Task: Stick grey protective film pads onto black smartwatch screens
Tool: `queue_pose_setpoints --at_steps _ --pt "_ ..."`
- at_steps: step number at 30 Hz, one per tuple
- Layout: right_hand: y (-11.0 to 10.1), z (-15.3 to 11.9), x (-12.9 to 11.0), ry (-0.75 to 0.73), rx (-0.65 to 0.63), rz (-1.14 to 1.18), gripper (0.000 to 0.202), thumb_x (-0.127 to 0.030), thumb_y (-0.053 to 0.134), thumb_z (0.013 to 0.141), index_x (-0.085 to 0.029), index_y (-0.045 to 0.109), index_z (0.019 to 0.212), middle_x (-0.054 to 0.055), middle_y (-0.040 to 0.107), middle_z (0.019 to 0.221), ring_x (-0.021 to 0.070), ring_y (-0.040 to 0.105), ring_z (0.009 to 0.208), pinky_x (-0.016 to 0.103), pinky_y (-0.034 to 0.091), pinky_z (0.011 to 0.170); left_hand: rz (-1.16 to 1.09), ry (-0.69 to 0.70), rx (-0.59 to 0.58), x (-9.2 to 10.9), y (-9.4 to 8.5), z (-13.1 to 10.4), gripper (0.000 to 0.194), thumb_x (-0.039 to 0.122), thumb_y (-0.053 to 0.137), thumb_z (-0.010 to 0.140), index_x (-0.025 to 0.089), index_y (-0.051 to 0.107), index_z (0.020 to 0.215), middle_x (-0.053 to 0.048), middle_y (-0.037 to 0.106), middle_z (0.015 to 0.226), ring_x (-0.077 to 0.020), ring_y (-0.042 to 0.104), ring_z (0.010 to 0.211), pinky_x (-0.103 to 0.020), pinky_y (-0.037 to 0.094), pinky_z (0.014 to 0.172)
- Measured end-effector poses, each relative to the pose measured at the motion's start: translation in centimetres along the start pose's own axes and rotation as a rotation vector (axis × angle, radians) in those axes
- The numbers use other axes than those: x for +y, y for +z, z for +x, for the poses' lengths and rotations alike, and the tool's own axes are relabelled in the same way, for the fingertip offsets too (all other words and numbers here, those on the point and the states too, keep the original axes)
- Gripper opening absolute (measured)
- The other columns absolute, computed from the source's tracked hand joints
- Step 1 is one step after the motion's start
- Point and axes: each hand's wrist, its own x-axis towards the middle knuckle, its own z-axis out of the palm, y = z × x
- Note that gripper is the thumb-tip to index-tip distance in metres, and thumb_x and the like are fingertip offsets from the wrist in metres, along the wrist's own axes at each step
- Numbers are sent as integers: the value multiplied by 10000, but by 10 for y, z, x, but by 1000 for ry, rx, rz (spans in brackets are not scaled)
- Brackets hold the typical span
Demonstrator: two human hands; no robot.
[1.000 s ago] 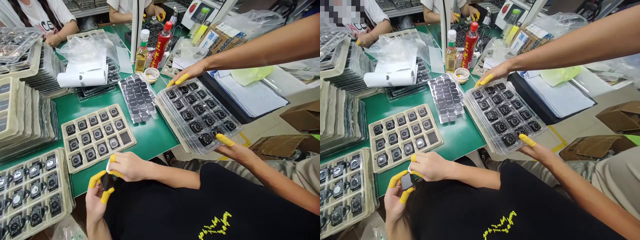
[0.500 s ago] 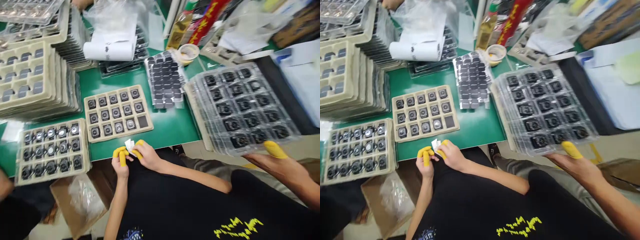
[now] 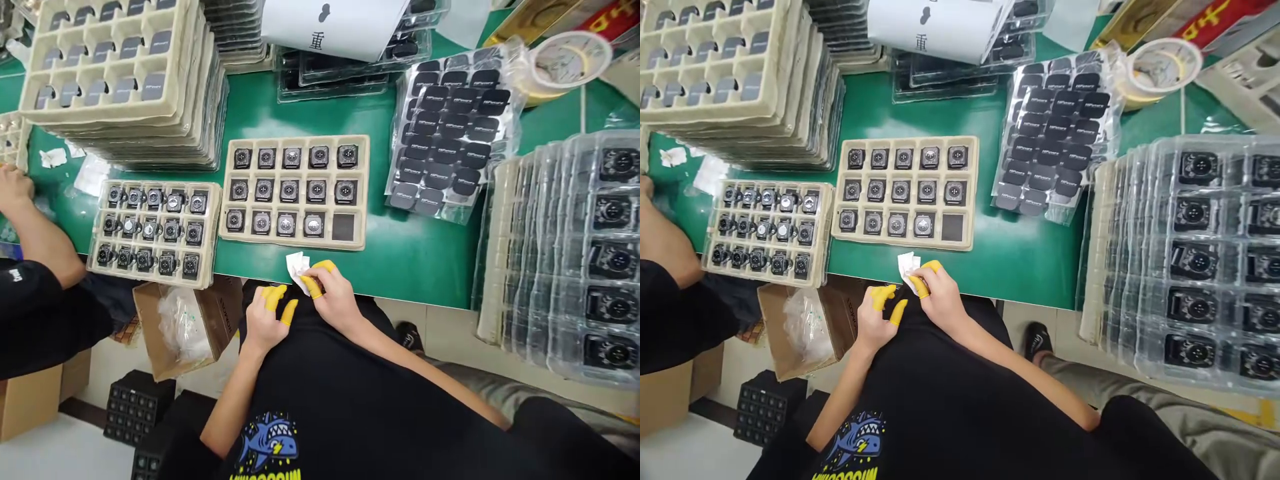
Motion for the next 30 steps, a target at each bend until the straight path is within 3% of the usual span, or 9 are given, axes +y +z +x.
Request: queue_pose_setpoints --at_steps 2,5,9,12,16,19,22,27,30 --pt "-3 2 1 2 19 37 108 -270 634 1073 -247 740 1069 66 705 962 222 690 834 358 596 733 167 71 -19 3 6 3 393 368 776 1031 167 712 1363 -163 788 1075 -295 753 964 -414 673 817" --pt "-14 5 4 26 80 99 143 -359 624 1104 -244 694 1057 50 679 945 200 669 770 339 584 662 289 174 -79 -1 16 13 389 402 748 1052 178 746 1369 -175 778 1105 -314 749 989 -448 669 844" --pt "-33 4 7 68 183 140 193 -421 584 1144 -245 624 1077 34 641 967 173 635 718 319 547 607 216 185 -142 -11 22 20 327 309 701 1082 236 768 1394 -152 780 1082 -310 757 1030 -438 655 852" --pt "-43 1 4 50 193 122 138 -378 618 1140 -252 650 1095 33 634 986 183 639 760 329 556 648 156 154 -138 -12 19 23 305 374 747 1059 258 792 1337 -168 806 1184 -307 760 1042 -435 650 857" --pt "-39 3 0 -50 84 37 98 -289 635 1130 -255 726 1122 60 664 1017 217 651 871 367 579 761 160 213 -182 -12 12 36 296 434 733 1062 234 784 1275 -182 818 1338 -297 764 1026 -423 647 852" --pt "-29 9 -3 -162 -28 -73 153 -278 624 1129 -249 773 1143 120 696 1194 256 659 1044 413 578 888 114 253 -251 -17 5 48 304 437 659 1099 197 757 1258 -173 838 1166 -296 765 994 -388 635 808" --pt "-20 17 -5 -264 -146 -230 130 -278 673 1102 -258 801 1091 126 724 1307 276 627 1148 419 528 935 80 209 -284 -27 3 56 277 431 675 1071 186 744 1181 -120 785 960 -265 743 851 -342 604 736" --pt "-14 36 -3 -262 -247 -459 140 -215 728 1040 -280 804 1138 110 730 1234 261 550 1029 376 440 851 23 111 -260 -51 11 67 396 354 770 914 206 702 1275 -50 730 921 -246 715 761 -317 560 658" --pt "-11 43 -6 -222 -263 -491 169 -185 683 1056 -253 787 1171 107 698 1138 260 515 982 371 435 844 -27 84 -293 -53 12 72 468 322 768 873 218 680 1320 -34 723 921 -239 714 739 -316 548 632"
